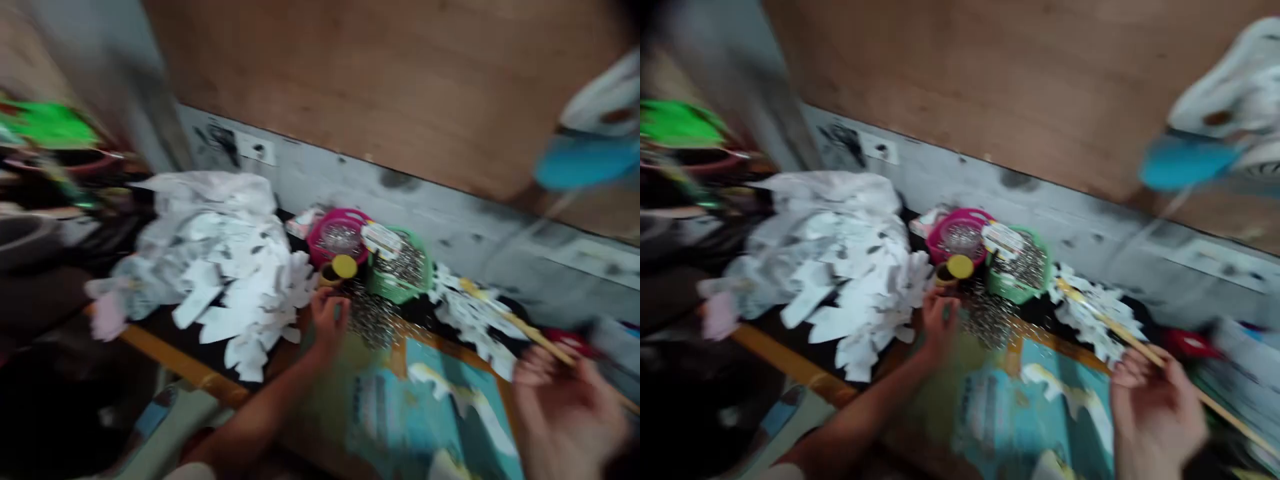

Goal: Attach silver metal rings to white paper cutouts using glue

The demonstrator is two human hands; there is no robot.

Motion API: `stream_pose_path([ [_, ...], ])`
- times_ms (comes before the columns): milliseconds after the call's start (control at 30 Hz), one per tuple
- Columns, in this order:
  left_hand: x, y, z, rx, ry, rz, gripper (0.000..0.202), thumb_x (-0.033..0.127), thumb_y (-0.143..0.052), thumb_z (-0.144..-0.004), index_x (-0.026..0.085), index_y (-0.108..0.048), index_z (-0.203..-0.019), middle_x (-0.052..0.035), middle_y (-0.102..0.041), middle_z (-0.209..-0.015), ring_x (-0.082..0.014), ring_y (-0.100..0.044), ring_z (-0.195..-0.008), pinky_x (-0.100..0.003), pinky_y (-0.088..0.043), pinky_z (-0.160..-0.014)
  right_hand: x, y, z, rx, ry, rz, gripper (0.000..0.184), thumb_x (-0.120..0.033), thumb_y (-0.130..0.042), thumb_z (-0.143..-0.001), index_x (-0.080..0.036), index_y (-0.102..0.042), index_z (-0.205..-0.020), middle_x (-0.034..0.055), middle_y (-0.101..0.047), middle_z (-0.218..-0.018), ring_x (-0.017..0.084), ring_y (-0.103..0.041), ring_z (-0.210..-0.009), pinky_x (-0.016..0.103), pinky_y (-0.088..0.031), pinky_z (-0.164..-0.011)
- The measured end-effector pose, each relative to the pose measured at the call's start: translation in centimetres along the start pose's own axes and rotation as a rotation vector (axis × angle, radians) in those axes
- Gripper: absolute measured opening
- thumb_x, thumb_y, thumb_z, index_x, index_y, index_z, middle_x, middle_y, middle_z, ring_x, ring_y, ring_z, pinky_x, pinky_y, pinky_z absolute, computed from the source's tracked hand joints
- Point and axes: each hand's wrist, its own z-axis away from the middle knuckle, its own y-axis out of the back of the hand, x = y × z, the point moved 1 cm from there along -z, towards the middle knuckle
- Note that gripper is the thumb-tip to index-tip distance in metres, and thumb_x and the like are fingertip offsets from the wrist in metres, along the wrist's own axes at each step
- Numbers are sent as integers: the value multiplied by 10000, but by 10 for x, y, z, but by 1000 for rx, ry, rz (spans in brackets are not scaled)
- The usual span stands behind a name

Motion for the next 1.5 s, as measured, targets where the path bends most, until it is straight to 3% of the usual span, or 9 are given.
stream_pose_path([
  [67, 13, -16, 11, 76, 10, 100, 228, 299, -454, -1035, 189, -630, -941, -127, -583, -1183, -258, -564, -1084, -481, -513, -935, -1, 31, -6, 25, -71, -6, 229, -384, -695, -833, -155, -708, -833, 39, -628, -718, 133, -589, -550, 219, -449, -406],
  [200, 34, -24, 19, 0, -139, 241, 273, 290, -460, -1023, 208, -542, -776, -73, -561, -1013, -218, -558, -929, -400, -512, -816, 6, 86, -6, 28, 54, 116, 225, -324, -826, -689, -164, -699, -785, 1, -655, -740, 108, -601, -548, 206, -467, -444],
  [367, 78, -42, 44, -348, -476, 281, 377, 394, -435, -1040, 201, -594, -758, -44, -645, -906, -193, -596, -838, -355, -512, -767, 11, 145, 0, 86, 86, 214, 224, -306, -841, -661, -149, -702, -739, 14, -693, -690, 106, -575, -457, 221, -454, -412],
  [500, 111, -67, 73, -608, -626, 197, 255, 384, -559, -990, 185, -664, -872, -88, -685, -1052, -228, -638, -948, -366, -536, -846, 14, 173, 4, 110, 95, 282, 196, -292, -828, -674, -145, -714, -735, 28, -701, -692, 124, -593, -474, 229, -455, -414],
  [667, 128, -86, 99, -840, -666, 28, 151, 276, -589, -965, 163, -666, -1030, -131, -664, -1167, -263, -635, -1050, -396, -528, -921, 22, 185, 7, 105, 82, 374, 219, -335, -812, -730, -140, -713, -751, 45, -704, -692, 140, -613, -506, 242, -481, -442],
  [800, 129, -95, 107, -940, -681, -33, 177, 286, -576, -971, 154, -660, -1054, -141, -675, -1149, -284, -637, -1052, -435, -519, -933, 27, 187, 7, 75, 50, 440, 275, -396, -804, -753, -136, -719, -784, 47, -709, -682, 154, -625, -511, 261, -503, -461],
  [1100, 130, -97, 108, -971, -671, -33, 166, 269, -589, -964, 151, -654, -1060, -158, -675, -1160, -309, -623, -1081, -456, -506, -934, 23, 206, 4, 187, 107, 526, 316, -424, -800, -763, -130, -706, -830, 17, -698, -627, 146, -610, -494, 266, -508, -500],
  [1267, 126, -99, 110, -970, -670, -15, 167, 273, -597, -961, 150, -644, -1064, -154, -667, -1154, -305, -615, -1085, -450, -498, -935, 26, 205, 3, 179, 92, 533, 348, -430, -836, -717, -113, -722, -806, 34, -699, -617, 159, -620, -488, 278, -518, -488],
  [1500, 125, -101, 110, -947, -703, -31, 186, 271, -611, -946, 151, -641, -1085, -136, -679, -1131, -293, -632, -1044, -430, -518, -907, 15, 211, -4, 351, 255, 393, 271, -341, -822, -720, -125, -693, -822, -4, -673, -649, 140, -615, -514, 259, -510, -490],
])
